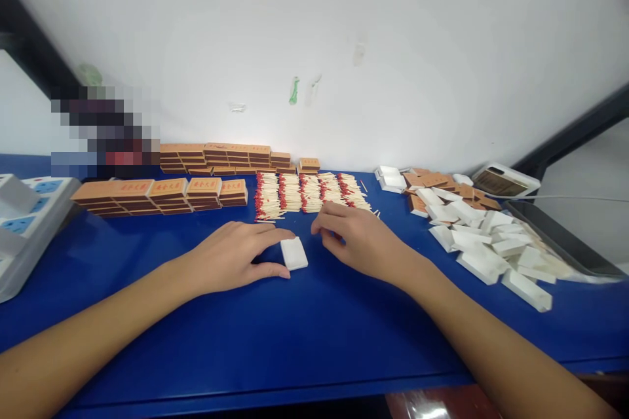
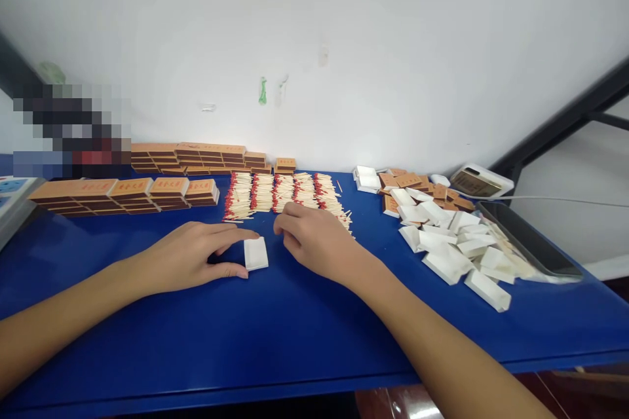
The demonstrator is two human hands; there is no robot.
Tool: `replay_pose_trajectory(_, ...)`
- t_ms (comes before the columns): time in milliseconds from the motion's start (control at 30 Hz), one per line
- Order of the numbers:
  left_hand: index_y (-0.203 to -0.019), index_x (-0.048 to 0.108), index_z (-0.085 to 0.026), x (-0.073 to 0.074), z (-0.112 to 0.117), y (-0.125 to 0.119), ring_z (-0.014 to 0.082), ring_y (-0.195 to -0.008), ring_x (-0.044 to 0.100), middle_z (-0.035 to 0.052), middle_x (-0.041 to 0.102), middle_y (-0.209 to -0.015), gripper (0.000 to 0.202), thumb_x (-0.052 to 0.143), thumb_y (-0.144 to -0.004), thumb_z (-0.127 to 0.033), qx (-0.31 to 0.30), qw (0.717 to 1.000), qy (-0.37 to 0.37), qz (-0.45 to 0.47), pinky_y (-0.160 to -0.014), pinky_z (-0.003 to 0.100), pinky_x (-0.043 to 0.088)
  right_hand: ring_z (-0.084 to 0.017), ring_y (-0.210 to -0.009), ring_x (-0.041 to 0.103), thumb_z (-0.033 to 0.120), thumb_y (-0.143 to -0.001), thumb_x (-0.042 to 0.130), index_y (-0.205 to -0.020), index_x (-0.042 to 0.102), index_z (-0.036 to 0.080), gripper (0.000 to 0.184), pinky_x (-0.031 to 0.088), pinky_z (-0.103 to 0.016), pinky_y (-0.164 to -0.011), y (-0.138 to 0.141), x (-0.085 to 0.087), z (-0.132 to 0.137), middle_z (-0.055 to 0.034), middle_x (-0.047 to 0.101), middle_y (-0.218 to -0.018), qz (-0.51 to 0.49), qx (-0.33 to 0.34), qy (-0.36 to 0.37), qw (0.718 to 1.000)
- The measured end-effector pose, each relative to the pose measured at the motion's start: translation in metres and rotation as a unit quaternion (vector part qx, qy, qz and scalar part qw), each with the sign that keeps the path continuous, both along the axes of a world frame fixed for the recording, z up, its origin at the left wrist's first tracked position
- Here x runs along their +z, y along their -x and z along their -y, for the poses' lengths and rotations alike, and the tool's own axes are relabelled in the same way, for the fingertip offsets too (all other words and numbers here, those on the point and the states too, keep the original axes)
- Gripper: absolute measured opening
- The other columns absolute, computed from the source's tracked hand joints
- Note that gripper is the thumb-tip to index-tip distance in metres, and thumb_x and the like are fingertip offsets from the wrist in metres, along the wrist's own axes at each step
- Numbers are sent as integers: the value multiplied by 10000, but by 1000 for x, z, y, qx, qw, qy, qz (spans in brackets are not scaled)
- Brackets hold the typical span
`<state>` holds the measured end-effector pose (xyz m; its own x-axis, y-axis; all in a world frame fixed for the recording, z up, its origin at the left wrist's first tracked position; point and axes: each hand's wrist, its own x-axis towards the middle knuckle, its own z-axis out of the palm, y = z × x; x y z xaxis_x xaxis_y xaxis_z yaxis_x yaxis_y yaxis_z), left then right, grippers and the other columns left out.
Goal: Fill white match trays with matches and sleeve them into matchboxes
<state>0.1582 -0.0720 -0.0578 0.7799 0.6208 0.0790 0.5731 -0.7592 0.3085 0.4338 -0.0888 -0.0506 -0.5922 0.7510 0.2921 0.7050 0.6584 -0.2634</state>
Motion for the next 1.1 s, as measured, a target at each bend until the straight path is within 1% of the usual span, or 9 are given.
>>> replay_pose_trajectory(133, -1421, 618, -271, -1, 3, 0, 208, -773, 714, 15, 727, -944, 646, 642, -945, -707, 17, 1000, -18, -10, -669, 292, 476, -175, -777, 613, 79, -968, 512, -1034, 718, 180, 239, 417, -297, -700, -3, 4, -2, -78, 721, -1002, 25, -20, -13, 999)
replay_pose_trajectory(267, -1533, 531, -336, -3, 4, 0, 228, -935, 749, 37, 745, -1155, 503, 473, -1090, -567, -15, 998, -46, -27, -750, 312, 516, -171, -738, 615, 93, -965, 507, -1023, 721, 193, 242, 414, -299, -696, -10, 7, -5, -74, 744, -986, 20, -42, -13, 999)
replay_pose_trajectory(333, -1484, 571, -328, -5, 3, 0, 226, -971, 751, 36, 743, -1202, 445, 408, -1120, -526, -20, 999, -39, -24, -777, 316, 524, -184, -766, 636, 97, -949, 521, -996, 722, 197, 229, 415, -300, -700, -17, 11, -7, -71, 750, -961, 13, -59, -14, 998)
replay_pose_trajectory(400, -1409, 611, -304, -7, 3, 0, 226, -978, 751, 36, 741, -1235, 431, 421, -1111, -551, -13, 999, -29, -14, -775, 316, 524, -188, -751, 638, 113, -931, 551, -947, 723, 199, 193, 407, -298, -685, -25, 16, -10, -58, 743, -881, 12, -75, -6, 997)
replay_pose_trajectory(467, -1381, 616, -292, -8, 2, 0, 234, -982, 751, 39, 739, -1267, 444, 472, -1084, -589, -1, 999, -32, -9, -771, 321, 525, -173, -673, 612, 140, -911, 588, -897, 722, 205, 150, 392, -292, -648, -33, 21, -13, -27, 711, -761, 17, -84, 26, 996)
replay_pose_trajectory(567, -1424, 589, -281, -7, 2, 0, 256, -981, 752, 51, 735, -1298, 537, 546, -1032, -646, 13, 998, -50, -18, -776, 343, 529, -153, -590, 575, 189, -896, 632, -846, 726, 220, 110, 372, -283, -590, -43, 24, -16, 11, 662, -659, 35, -85, 113, 989)
replay_pose_trajectory(700, -1356, 631, -266, -6, 2, 0, 258, -978, 749, 51, 746, -1259, 512, 565, -1021, -647, 12, 998, -46, -37, -760, 341, 514, -154, -601, 583, 228, -896, 662, -843, 730, 227, 87, 377, -281, -566, -50, 18, -20, 10, 671, -674, 56, -85, 169, 980)
replay_pose_trajectory(967, -1300, 624, -258, -3, 4, -3, 225, -847, 731, 30, 766, -1161, 423, 567, -1037, -584, 19, 998, -42, -51, -678, 330, 452, -161, -624, 590, 287, -917, 667, -882, 706, 230, 77, 386, -282, -558, -52, 13, -23, 0, 680, -711, 53, -100, 198, 974)
replay_pose_trajectory(1100, -1279, 628, -260, -3, 4, -3, 221, -871, 734, 21, 764, -1156, 391, 569, -1038, -562, 14, 998, -40, -52, -692, 328, 449, -164, -632, 604, 313, -938, 645, -850, 684, 224, 131, 407, -290, -578, -52, 13, -23, -16, 705, -740, 56, -106, 212, 970)
